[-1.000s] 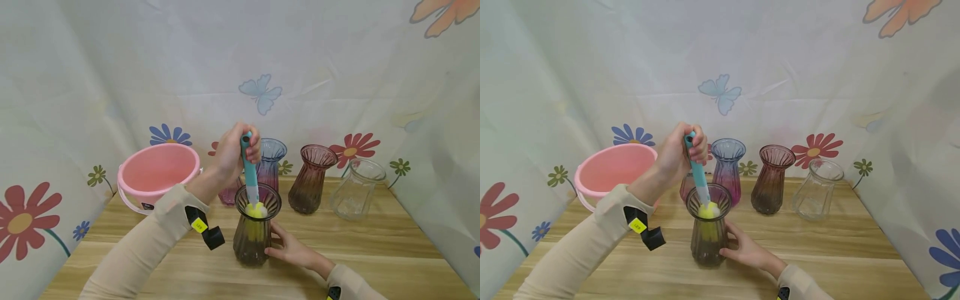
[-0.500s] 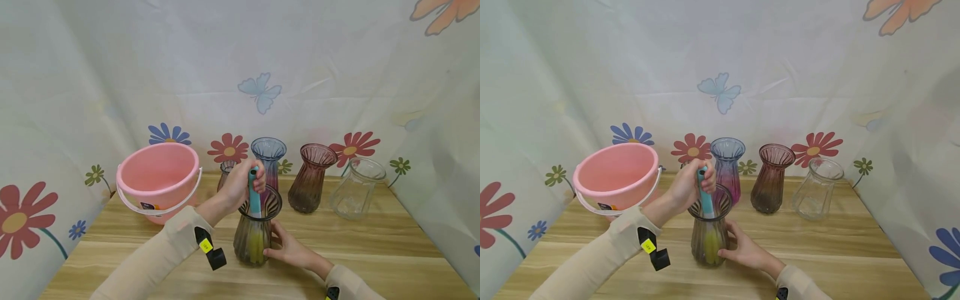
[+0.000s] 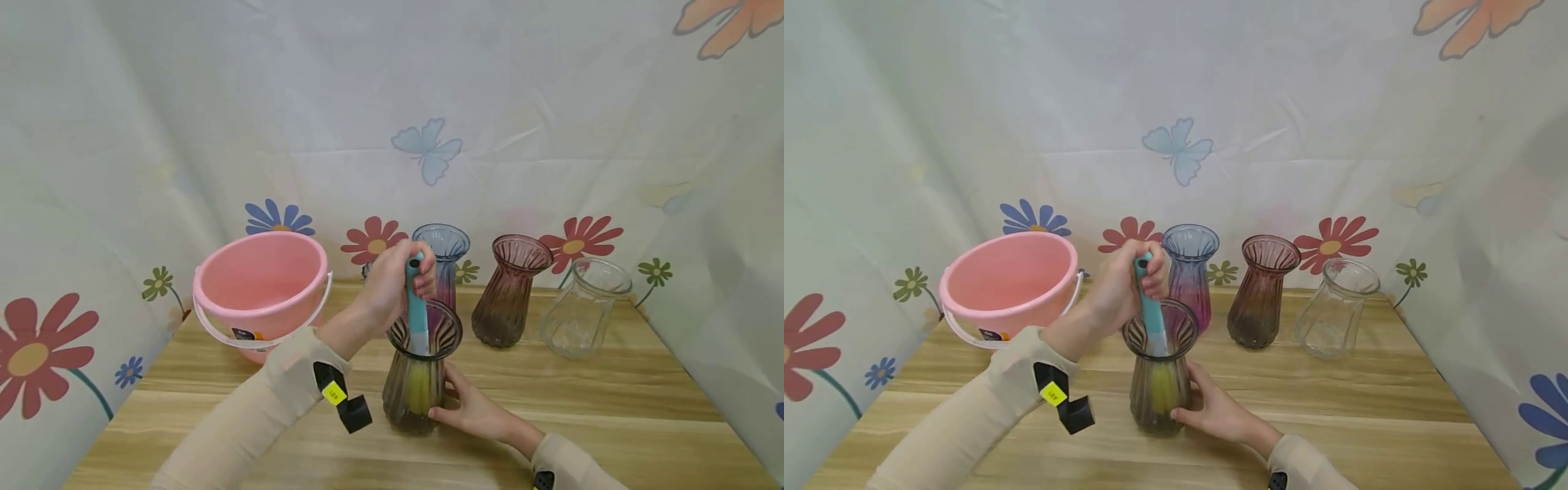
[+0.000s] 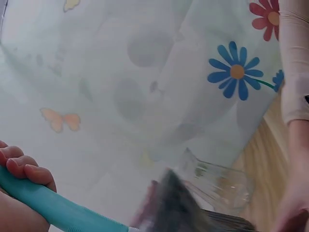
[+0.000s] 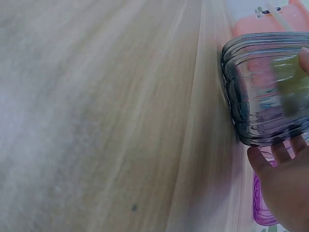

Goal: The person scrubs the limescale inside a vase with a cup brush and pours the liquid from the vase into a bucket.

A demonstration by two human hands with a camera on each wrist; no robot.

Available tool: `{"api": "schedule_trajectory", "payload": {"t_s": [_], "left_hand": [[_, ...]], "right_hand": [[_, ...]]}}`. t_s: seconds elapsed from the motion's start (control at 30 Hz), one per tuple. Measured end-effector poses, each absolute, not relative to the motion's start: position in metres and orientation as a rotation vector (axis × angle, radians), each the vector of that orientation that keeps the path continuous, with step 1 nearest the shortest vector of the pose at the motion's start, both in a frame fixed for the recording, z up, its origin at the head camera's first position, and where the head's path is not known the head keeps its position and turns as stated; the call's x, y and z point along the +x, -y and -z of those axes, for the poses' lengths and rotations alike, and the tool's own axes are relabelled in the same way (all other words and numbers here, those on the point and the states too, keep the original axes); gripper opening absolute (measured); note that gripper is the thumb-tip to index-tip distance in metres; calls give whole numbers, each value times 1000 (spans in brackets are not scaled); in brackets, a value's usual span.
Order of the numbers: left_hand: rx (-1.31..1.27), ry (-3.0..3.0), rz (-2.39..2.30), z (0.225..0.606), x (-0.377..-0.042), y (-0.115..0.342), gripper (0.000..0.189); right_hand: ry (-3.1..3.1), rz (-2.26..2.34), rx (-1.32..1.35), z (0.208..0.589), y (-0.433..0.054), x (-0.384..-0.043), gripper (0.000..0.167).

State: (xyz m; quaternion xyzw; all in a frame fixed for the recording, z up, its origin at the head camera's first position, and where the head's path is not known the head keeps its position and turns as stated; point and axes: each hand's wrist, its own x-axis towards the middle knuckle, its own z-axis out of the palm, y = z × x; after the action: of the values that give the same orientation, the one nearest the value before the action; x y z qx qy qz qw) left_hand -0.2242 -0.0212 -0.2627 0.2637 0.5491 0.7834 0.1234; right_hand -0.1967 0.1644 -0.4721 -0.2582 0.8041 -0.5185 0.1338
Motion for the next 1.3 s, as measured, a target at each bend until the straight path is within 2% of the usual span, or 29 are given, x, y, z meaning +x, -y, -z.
{"api": "schedule_trajectory", "payload": {"t_s": [0.23, 0.4, 0.57, 0.9, 1.3], "left_hand": [[854, -1586, -2347, 215, -223, 27, 29], [874, -1553, -2354, 211, -221, 27, 28], [844, -1553, -2354, 226, -221, 24, 29], [723, -1602, -2205, 287, -226, 15, 32], [737, -1623, -2229, 290, -229, 15, 31]], "right_hand": [[-2325, 1482, -708, 474, -164, -197, 83], [-2312, 1498, -707, 473, -165, -196, 83], [-2325, 1523, -706, 472, -164, -195, 84], [-2307, 1583, -642, 474, -160, -194, 84], [-2198, 1531, -707, 467, -166, -194, 80]]}}
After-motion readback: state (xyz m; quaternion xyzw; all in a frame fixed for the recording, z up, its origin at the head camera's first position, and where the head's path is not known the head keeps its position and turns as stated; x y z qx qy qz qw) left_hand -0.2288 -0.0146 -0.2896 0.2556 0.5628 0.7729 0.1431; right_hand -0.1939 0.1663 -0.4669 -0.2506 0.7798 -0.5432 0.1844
